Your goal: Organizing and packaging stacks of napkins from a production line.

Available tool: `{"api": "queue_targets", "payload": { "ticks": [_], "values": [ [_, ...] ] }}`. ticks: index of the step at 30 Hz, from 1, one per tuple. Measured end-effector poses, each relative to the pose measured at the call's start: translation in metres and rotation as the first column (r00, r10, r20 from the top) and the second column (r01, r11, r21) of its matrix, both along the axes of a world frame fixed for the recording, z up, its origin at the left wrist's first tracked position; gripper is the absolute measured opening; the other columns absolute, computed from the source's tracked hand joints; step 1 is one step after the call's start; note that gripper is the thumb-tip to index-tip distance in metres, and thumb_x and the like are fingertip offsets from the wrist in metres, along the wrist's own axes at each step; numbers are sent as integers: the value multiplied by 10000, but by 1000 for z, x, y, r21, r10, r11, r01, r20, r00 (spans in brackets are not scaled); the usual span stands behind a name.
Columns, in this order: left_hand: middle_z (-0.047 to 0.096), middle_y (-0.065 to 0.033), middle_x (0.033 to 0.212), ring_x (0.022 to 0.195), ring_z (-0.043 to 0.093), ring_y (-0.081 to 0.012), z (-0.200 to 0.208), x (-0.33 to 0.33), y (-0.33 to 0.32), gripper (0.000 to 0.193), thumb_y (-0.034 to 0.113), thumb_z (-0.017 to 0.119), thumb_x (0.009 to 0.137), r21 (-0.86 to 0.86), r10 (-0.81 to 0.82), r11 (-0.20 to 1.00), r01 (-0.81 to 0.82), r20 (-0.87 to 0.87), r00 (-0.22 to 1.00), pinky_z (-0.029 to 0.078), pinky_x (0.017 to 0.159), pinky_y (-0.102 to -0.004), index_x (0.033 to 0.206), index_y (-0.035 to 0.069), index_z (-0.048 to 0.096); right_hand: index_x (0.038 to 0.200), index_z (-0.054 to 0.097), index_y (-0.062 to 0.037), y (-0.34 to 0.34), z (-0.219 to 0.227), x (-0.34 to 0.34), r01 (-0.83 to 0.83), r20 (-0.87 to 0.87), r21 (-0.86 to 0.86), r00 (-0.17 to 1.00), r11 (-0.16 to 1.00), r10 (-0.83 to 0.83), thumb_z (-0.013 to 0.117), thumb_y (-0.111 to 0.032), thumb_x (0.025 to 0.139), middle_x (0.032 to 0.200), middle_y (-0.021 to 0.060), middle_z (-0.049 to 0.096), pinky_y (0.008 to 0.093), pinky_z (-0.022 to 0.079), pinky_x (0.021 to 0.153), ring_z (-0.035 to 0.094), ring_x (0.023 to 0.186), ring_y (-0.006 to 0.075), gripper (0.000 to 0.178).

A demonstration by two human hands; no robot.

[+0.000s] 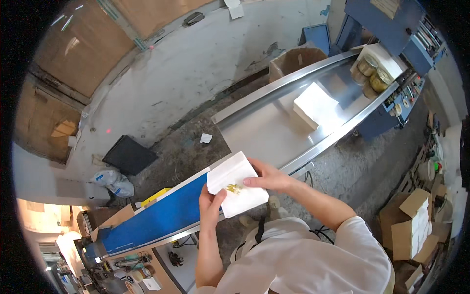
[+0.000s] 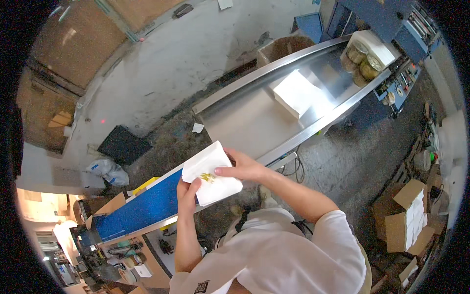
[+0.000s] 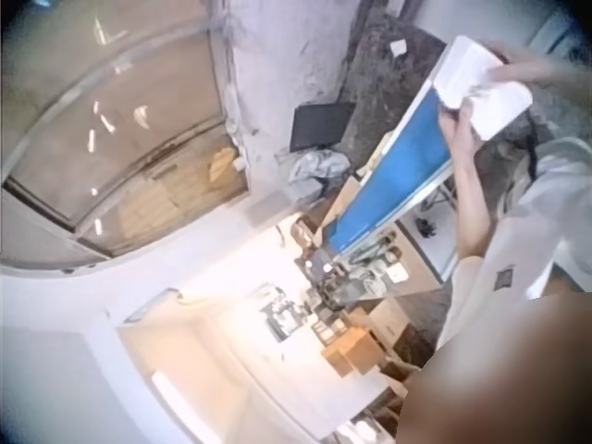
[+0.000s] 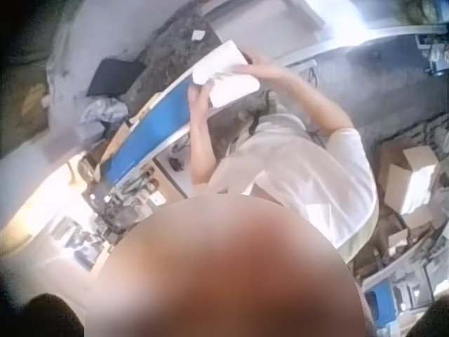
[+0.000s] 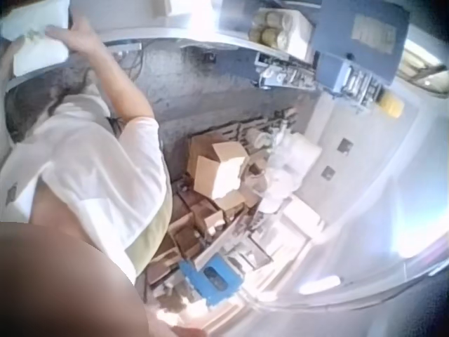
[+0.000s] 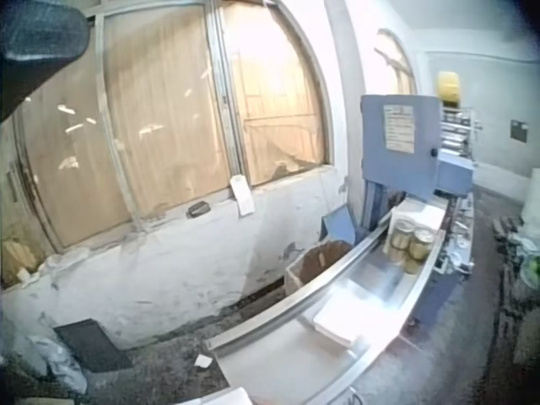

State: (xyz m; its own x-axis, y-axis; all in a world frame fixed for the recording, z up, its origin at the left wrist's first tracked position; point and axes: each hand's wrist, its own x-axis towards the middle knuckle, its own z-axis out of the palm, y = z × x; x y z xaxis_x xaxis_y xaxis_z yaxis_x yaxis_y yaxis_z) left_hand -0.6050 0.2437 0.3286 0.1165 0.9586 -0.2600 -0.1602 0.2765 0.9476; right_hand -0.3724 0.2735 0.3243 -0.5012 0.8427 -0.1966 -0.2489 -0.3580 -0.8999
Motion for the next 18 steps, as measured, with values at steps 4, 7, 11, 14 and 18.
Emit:
{"api": "queue_targets", "payload": {
  "ticks": [4, 7, 11, 14, 18],
  "values": [
    [575, -112, 1228, 1146, 562, -199, 30, 10, -15, 667, -1, 790, 706, 157, -73, 982, 100, -173, 982, 435, 993, -352, 1277, -13, 444, 1455, 274, -1, -18, 10, 18, 79, -81, 113, 994, 990, -70, 834, -145, 705, 1385, 149, 469, 379, 352, 1089, 463, 1280, 227, 948],
    [547, -113, 1297, 1215, 530, -220, 46, 18, -22, 819, 26, 847, 655, 223, -97, 964, 142, -202, 975, 407, 1039, -363, 1346, -5, 409, 1458, 278, -12, -26, 19, 29, 109, -34, 249, 994, 962, -104, 855, -159, 670, 1386, 126, 471, 381, 314, 1120, 447, 1300, 221, 987],
    [537, -111, 1327, 1244, 515, -224, 52, 21, -22, 876, 62, 871, 644, 271, -110, 944, 188, -277, 955, 398, 1054, -369, 1378, -6, 397, 1449, 290, -14, -31, 17, 39, 133, -3, 286, 990, 949, -138, 861, -167, 656, 1407, 113, 444, 382, 297, 1134, 442, 1307, 214, 989],
    [565, -102, 1279, 1209, 539, -215, 61, 24, -23, 827, 57, 876, 633, 306, -70, 938, 164, -296, 953, 407, 1045, -368, 1333, -11, 439, 1435, 307, -12, -33, 29, 43, 135, 40, 334, 987, 933, -158, 854, -165, 664, 1404, 108, 442, 379, 317, 1121, 453, 1296, 210, 958],
    [590, -90, 1221, 1168, 562, -205, 56, 20, -24, 777, 52, 877, 625, 315, -60, 929, 196, -394, 917, 426, 1026, -364, 1285, -16, 472, 1424, 320, -9, -34, 35, 46, 108, 74, 344, 987, 933, -142, 845, -162, 681, 1369, 109, 473, 369, 346, 1099, 462, 1282, 199, 922]
  ]
}}
